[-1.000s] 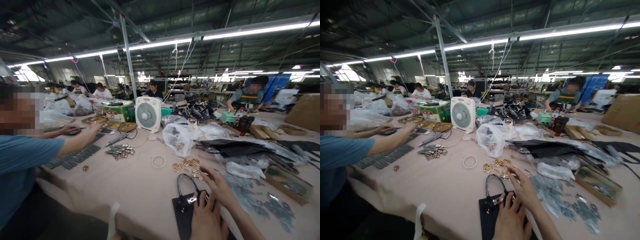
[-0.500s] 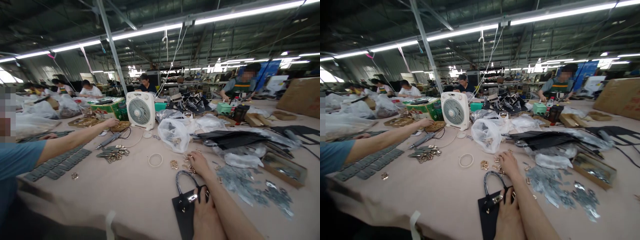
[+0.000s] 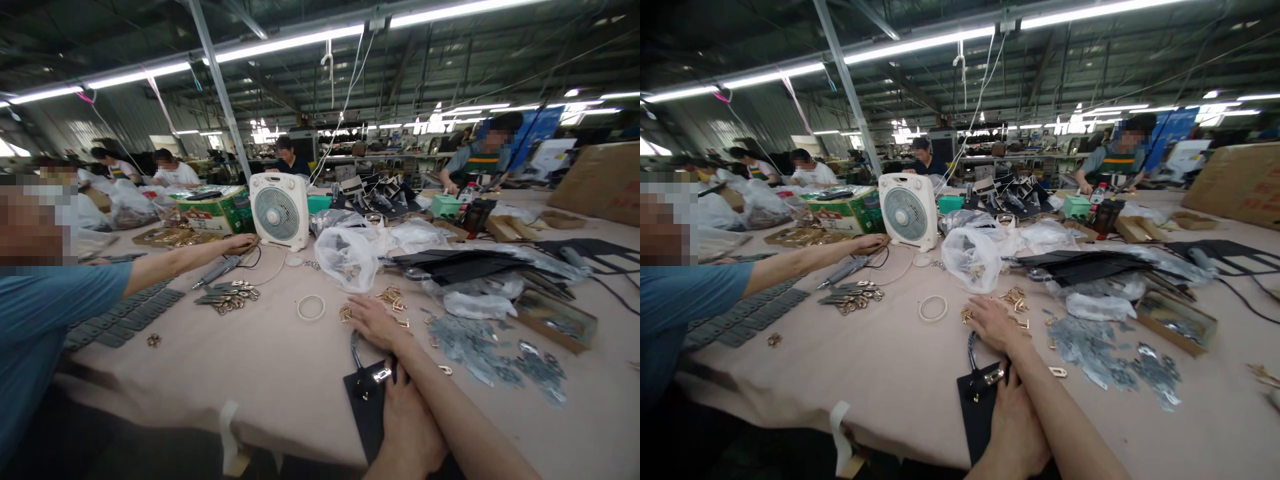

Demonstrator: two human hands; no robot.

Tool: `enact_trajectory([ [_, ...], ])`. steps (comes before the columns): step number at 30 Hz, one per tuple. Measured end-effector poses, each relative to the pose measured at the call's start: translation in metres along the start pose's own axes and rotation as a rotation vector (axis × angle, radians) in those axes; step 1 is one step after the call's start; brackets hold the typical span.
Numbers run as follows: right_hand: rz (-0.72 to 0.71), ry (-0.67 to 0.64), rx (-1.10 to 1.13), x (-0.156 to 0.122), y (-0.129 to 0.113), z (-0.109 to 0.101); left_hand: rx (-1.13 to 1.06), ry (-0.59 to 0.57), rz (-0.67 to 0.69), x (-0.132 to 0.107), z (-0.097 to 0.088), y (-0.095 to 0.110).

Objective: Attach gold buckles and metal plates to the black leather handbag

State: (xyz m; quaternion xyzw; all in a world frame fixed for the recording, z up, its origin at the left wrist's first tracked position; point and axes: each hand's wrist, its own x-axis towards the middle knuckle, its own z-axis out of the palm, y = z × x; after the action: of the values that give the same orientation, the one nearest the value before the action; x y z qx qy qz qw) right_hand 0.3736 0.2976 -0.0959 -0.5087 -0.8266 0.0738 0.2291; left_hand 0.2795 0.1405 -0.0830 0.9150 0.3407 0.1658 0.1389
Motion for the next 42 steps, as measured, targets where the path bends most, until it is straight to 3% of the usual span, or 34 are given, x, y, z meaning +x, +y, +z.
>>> enact_trajectory([
  [1,-0.035,-0.068,0.015,0.001,-0.006,0.0,-0.001,0.011,-0.005,0.0,-0.001,0.001],
  [3,0.03,-0.096,-0.004,0.002,-0.01,0.0,-0.002,0.029,-0.008,0.0,-0.003,0.002],
  [9,0.5,0.153,-0.154,-0.019,0.015,-0.01,-0.001,-0.03,-0.01,0.001,-0.005,0.006],
  [15,0.673,0.221,-0.186,-0.048,0.023,-0.013,0.038,-0.071,0.0,0.006,-0.002,0.009],
  [19,0.662,0.217,-0.148,-0.061,0.019,-0.014,0.099,-0.058,-0.023,0.007,-0.001,0.014],
  [26,0.373,0.174,0.063,-0.065,0.027,-0.013,0.12,-0.031,-0.072,0.008,0.001,0.021],
  [35,0.655,0.443,0.024,-0.063,0.06,-0.011,0.015,-0.014,-0.107,0.007,0.0,0.024],
  [37,0.611,0.412,0.029,-0.065,0.058,-0.008,0.005,-0.009,-0.112,0.007,0.001,0.023],
  [42,0.339,0.274,0.08,-0.062,0.049,-0.005,-0.037,0.01,-0.123,0.006,0.002,0.022],
])
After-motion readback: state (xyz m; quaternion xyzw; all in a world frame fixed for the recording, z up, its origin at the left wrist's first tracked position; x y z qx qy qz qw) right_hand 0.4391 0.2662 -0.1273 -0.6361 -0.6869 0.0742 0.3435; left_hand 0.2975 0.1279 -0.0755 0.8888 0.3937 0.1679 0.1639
